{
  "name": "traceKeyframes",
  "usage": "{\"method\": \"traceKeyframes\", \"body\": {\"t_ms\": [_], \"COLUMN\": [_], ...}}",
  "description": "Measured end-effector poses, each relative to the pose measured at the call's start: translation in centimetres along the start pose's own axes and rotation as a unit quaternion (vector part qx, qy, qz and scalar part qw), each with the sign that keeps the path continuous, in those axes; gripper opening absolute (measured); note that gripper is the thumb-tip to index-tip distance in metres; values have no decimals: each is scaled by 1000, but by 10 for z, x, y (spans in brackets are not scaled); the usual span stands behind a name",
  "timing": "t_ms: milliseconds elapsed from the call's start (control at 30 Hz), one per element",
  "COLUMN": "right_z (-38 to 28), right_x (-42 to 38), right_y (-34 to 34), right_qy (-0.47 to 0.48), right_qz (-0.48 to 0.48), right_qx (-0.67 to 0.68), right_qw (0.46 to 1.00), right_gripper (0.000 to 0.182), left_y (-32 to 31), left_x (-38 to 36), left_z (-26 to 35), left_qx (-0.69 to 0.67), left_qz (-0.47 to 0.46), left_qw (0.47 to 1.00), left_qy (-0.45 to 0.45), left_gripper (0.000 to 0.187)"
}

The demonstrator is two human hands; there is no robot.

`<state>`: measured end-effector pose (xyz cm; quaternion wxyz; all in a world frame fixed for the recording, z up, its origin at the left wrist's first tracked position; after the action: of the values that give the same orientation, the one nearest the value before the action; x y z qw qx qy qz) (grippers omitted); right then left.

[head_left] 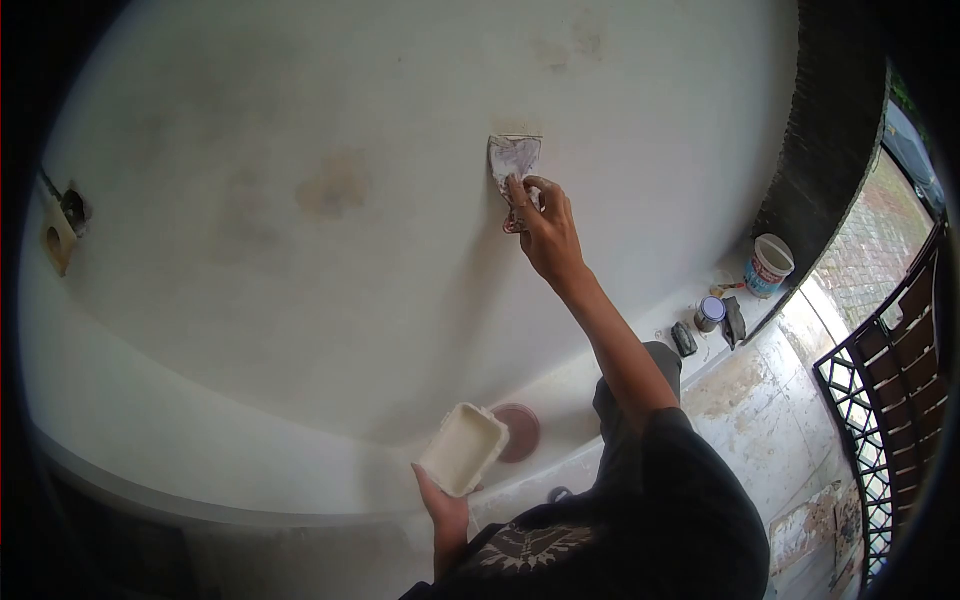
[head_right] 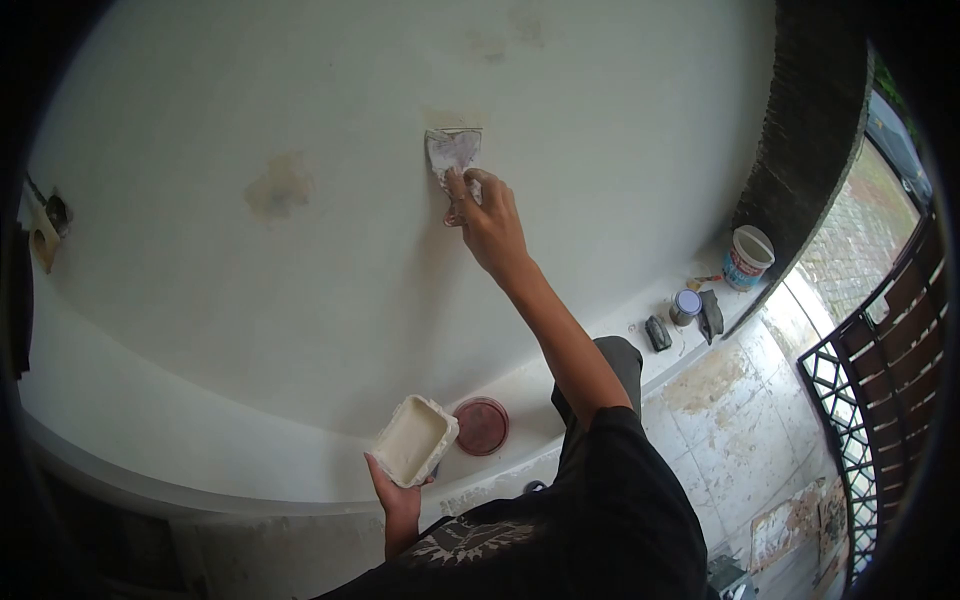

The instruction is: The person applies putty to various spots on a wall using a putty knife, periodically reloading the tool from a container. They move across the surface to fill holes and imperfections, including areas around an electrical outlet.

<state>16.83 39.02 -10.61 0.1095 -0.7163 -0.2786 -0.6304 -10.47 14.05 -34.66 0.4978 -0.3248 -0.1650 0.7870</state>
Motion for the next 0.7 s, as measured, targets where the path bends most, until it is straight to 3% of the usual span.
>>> {"method": "traceKeyframes", "body": {"t_ms": [133,300,333,433,633,700], "right_z": [-7,-13,-9,15,39,27], "right_x": [-20,-20,-9,38,87,83], "right_y": [-1,34,47,87,96,79], "right_qy": [-14,-16,-51,-95,-62,-5], "right_qz": [-8,-63,-61,9,49,23], "right_qx": [17,35,60,107,60,6], "right_qw": [1000,997,995,990,995,1000], "right_gripper": [64,46,36,23,27,32], "left_y": [0,0,1,6,3,5], "left_x": [-3,0,1,-1,-7,-7], "left_z": [2,5,5,6,9,6], "left_qx": [4,3,3,2,7,7], "left_qz": [-4,-22,-22,-4,5,-11], "left_qw": [1000,1000,1000,1000,1000,1000], "left_qy": [-2,-5,-6,-11,-13,-11], "left_gripper": [67,67,67,67,68,68]}}
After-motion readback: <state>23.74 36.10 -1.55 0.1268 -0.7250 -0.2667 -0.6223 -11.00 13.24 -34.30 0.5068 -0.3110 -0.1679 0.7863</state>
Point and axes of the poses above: each hand's wrist, its own x-axis towards the middle knuckle, its own y-axis out of the back of the hand, z = x × y, the point moved 8 cm from there along x, towards the middle knuckle, and after that the axes turned 9 degrees about -x, right-handed, at the moved point
